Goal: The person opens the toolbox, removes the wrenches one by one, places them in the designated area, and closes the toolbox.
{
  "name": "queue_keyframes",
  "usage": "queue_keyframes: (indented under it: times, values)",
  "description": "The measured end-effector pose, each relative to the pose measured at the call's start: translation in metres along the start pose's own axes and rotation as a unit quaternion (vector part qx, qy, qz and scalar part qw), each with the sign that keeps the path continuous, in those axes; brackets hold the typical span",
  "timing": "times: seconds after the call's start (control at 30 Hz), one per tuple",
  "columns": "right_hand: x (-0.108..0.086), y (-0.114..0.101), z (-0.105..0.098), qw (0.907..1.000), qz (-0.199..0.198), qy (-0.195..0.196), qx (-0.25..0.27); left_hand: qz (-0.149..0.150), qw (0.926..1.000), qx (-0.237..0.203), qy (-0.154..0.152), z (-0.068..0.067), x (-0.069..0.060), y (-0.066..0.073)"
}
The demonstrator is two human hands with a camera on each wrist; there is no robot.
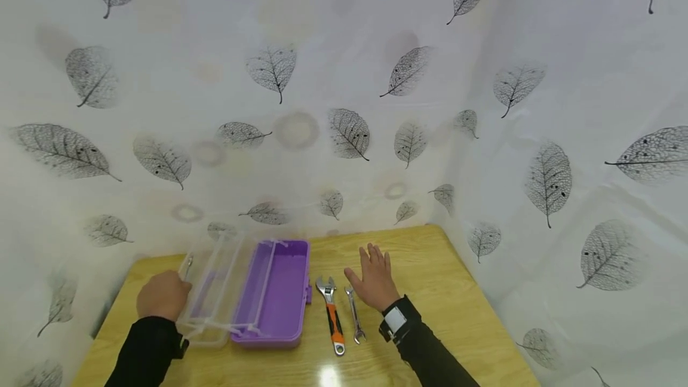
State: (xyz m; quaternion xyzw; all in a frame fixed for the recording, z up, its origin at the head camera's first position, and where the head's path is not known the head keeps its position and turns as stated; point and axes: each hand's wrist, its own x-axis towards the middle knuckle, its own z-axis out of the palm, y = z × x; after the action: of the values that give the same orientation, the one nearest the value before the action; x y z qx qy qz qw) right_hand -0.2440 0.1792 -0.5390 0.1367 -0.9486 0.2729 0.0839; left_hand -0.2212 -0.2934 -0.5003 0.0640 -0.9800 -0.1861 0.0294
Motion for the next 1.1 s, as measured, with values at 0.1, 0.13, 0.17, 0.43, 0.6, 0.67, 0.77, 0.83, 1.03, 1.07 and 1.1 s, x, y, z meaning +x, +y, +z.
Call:
queue_keyframes:
  times: [0.1,0.13,0.17,0.43,0.6,0.67,0.77,0.83,1.03,1.07,1.1]
  values:
    - [0.0,0.0,0.003,1.0,-0.005,-0.003,-0.001,0.004,0.9999,-0.016,0.0,0.0,-0.004,-0.007]
    - [-0.001,0.0,0.004,1.0,-0.009,0.0,0.002,0.003,0.9997,-0.024,-0.003,-0.001,-0.007,-0.008]
    - [-0.001,0.0,0.004,0.9999,-0.012,0.001,0.004,0.0,0.9993,-0.035,-0.008,-0.003,-0.009,-0.008]
    - [-0.003,-0.043,-0.009,0.9943,-0.062,-0.022,0.084,0.033,0.9913,-0.105,0.071,-0.028,-0.034,0.03]
    - [-0.006,-0.089,-0.026,0.9726,-0.108,-0.053,0.199,0.1,0.9743,-0.171,0.107,-0.031,-0.051,0.088]
    - [-0.009,-0.105,-0.03,0.9576,-0.116,-0.074,0.253,0.114,0.9663,-0.208,0.1,-0.026,-0.06,0.112]
    - [-0.015,-0.123,-0.033,0.9344,-0.112,-0.092,0.325,0.133,0.9498,-0.272,0.077,-0.016,-0.077,0.144]
    - [-0.019,-0.132,-0.034,0.9201,-0.099,-0.094,0.367,0.15,0.9345,-0.316,0.067,-0.008,-0.088,0.161]
    - [-0.032,-0.143,-0.034,0.8972,-0.084,-0.06,0.429,0.222,0.8914,-0.385,0.09,0.016,-0.109,0.187]
    - [-0.034,-0.142,-0.033,0.8954,-0.091,-0.052,0.433,0.231,0.8881,-0.385,0.096,0.02,-0.111,0.189]
    - [-0.035,-0.14,-0.033,0.8944,-0.097,-0.045,0.434,0.238,0.8868,-0.384,0.098,0.022,-0.112,0.19]
